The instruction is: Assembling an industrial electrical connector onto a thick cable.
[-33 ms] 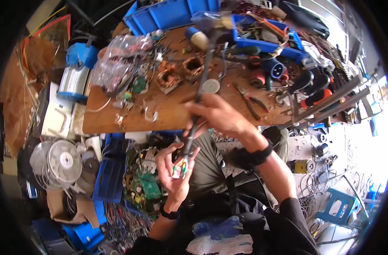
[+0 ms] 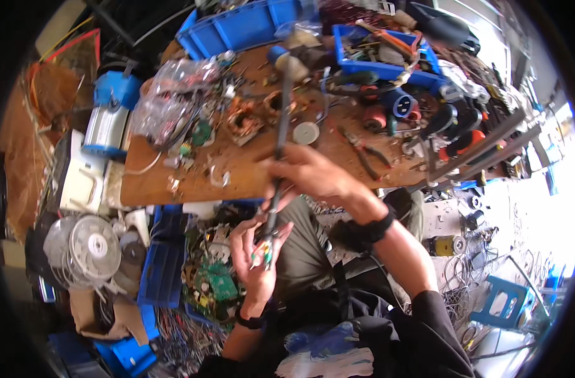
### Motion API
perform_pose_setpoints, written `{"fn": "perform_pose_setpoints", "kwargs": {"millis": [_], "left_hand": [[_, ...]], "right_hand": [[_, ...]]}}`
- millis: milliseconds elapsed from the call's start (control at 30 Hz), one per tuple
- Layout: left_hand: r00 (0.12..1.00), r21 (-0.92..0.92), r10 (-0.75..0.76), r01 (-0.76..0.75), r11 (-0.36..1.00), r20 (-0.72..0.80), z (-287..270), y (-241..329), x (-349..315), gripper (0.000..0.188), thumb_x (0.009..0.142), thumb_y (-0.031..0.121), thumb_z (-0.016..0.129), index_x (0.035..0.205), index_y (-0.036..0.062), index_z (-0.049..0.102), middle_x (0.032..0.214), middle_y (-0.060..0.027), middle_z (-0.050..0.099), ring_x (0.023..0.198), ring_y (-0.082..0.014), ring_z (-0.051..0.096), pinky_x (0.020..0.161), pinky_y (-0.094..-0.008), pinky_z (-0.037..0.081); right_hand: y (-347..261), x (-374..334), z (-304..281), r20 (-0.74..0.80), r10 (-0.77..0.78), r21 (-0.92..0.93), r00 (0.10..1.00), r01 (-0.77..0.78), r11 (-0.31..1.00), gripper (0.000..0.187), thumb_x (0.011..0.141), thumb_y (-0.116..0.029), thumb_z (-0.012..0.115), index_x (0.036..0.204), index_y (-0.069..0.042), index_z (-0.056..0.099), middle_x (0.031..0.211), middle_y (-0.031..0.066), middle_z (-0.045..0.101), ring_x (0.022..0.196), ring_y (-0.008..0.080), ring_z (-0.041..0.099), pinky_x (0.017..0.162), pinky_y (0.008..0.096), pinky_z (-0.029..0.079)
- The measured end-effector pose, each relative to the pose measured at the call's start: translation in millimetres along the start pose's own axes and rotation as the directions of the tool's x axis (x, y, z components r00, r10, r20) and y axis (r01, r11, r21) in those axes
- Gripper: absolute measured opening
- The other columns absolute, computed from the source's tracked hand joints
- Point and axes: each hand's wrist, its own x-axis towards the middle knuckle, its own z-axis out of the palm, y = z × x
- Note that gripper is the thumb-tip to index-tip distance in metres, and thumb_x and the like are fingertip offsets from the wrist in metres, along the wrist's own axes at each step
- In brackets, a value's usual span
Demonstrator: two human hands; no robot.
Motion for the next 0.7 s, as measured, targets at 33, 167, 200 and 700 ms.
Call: {"fn": "perform_pose_setpoints", "kwargs": {"millis": [33, 167, 200, 700], "left_hand": [[0.985, -0.163, -0.099, 0.121, 0.979, 0.138, -9, 3, 5, 0.044, 0.108, 0.000, 0.061, 0.149, -0.0002, 0.045, 0.153, -0.0219, 0.055, 0.135, -0.0457, 0.066, 0.118, -0.0674, 0.053], [0.831, -0.716, -0.403, 0.543, 0.440, 0.383, -25, 10, 15, 0.066, 0.116, 0.055, 0.035, 0.151, 0.0001, 0.049, 0.138, -0.0343, 0.069, 0.130, -0.0572, 0.067, 0.121, -0.0753, 0.040], [0.821, -0.706, -0.431, 0.553, 0.442, 0.374, -27, 12, 18, 0.063, 0.116, 0.053, 0.038, 0.147, 0.0005, 0.052, 0.125, -0.0284, 0.071, 0.116, -0.0497, 0.070, 0.121, -0.0737, 0.042], [0.925, -0.074, -0.373, 0.368, 0.927, -0.067, -31, -28, 70, 0.052, 0.118, 0.050, 0.042, 0.119, 0.0017, 0.061, 0.075, -0.0057, 0.052, 0.063, -0.0209, 0.053, 0.093, -0.0522, 0.062]], "right_hand": [[3, 9, 2, 0.077, 0.017, 0.098, 0.997, -0.025, 0.995, 0.042, 0.117, -0.021, 0.055, 0.150, 0.005, 0.049, 0.094, 0.0126, 0.073, 0.089, 0.0303, 0.082, 0.075, 0.0378, 0.070], [25, 45, 13, 0.226, -0.035, 0.191, 0.974, -0.009, 0.981, 0.040, 0.117, -0.021, 0.055, 0.149, 0.002, 0.046, 0.088, 0.0072, 0.065, 0.090, 0.0303, 0.082, 0.076, 0.0373, 0.070], [31, 52, 16, 0.249, -0.056, 0.215, 0.967, 0.001, 0.977, 0.036, 0.117, -0.019, 0.055, 0.146, 0.004, 0.049, 0.091, 0.0077, 0.070, 0.091, 0.0290, 0.082, 0.075, 0.0346, 0.068], [37, -112, -56, -0.496, -0.434, -0.695, 0.752, -0.044, 0.718, 0.025, 0.104, -0.015, 0.073, 0.125, -0.002, 0.076, 0.103, 0.0163, 0.079, 0.090, 0.0230, 0.076, 0.082, 0.0368, 0.058]]}}
